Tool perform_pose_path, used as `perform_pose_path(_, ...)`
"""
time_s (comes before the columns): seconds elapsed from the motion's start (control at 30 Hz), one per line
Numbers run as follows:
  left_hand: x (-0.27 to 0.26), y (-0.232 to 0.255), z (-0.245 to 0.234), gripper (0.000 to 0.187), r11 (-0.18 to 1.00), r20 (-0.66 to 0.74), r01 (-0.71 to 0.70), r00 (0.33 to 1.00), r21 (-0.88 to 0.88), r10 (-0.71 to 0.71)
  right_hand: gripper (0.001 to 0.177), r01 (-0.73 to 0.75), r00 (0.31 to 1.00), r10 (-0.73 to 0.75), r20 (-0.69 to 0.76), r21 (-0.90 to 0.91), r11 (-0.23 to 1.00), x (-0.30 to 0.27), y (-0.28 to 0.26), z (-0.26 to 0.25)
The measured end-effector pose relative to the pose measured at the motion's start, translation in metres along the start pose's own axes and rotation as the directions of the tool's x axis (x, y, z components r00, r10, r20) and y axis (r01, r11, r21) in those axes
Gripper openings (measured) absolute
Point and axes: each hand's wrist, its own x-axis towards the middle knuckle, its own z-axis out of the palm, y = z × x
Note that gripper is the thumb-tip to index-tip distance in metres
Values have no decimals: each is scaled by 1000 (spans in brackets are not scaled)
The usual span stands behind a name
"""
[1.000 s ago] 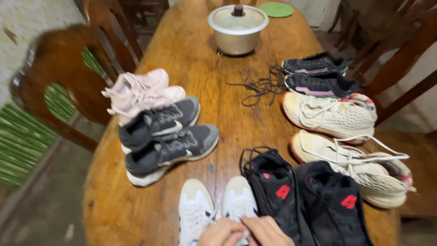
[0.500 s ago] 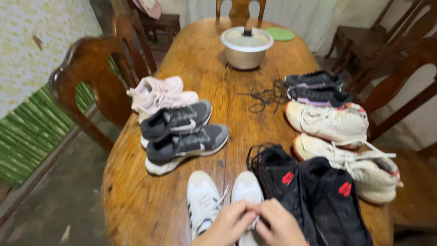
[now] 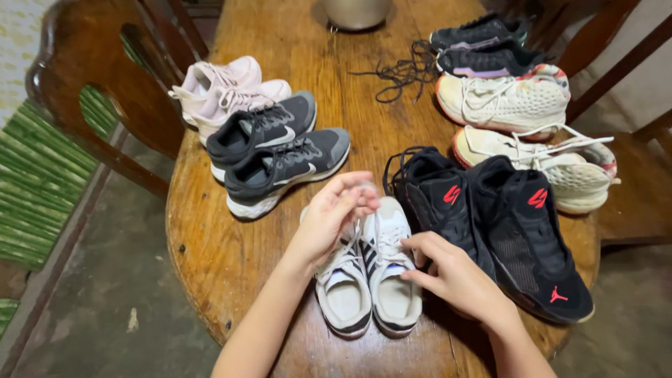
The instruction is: The person removes laces from a pair of black sneakers and then re-laces them by threading the laces through the eyelets and tying a knot. They then move to a pair of white sneakers and begin untying and re-lacing those as well.
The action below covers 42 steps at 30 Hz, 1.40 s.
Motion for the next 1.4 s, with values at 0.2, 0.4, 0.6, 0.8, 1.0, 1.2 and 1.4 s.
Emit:
perform_pose_path(0.2, -15, -3, 11, 26, 444, 153, -384, 868, 809, 472, 27, 133, 989, -146, -31, -255, 958, 7, -9, 4)
perform_pose_path(0.4, -27, -20, 9, 15, 254, 292, -387, 893, 886, 344, 15, 128, 989, -140, -36, -243, 962, 12, 8, 4)
perform_pose_path(0.6, -44, -34, 13, 21, 270, 429, -460, 888, 846, 166, 12, -297, 938, 345, -29, 448, 843, 4, 45, -3)
perform_pose_path(0.8, -45, -43, 21, 18, 342, 379, -433, 900, 834, 214, 14, 5, 951, 257, -171, 840, 543, -8, 76, -16)
perform_pose_path(1.0, -39, 3, 10, 16, 637, -45, -112, 973, 762, 226, 22, 24, 831, 244, -500, 471, 882, -7, 58, -68)
perform_pose_path(1.2, -33, 43, -4, 55, -359, 232, 143, 538, 922, 810, 32, -36, 746, -349, -567, -559, 829, 0, -3, -70)
perform_pose_path(1.4, -34, -30, 36, 13, 190, 313, -392, 885, 900, 346, 16, 71, 965, -183, -188, -484, 872, 2, -15, -32)
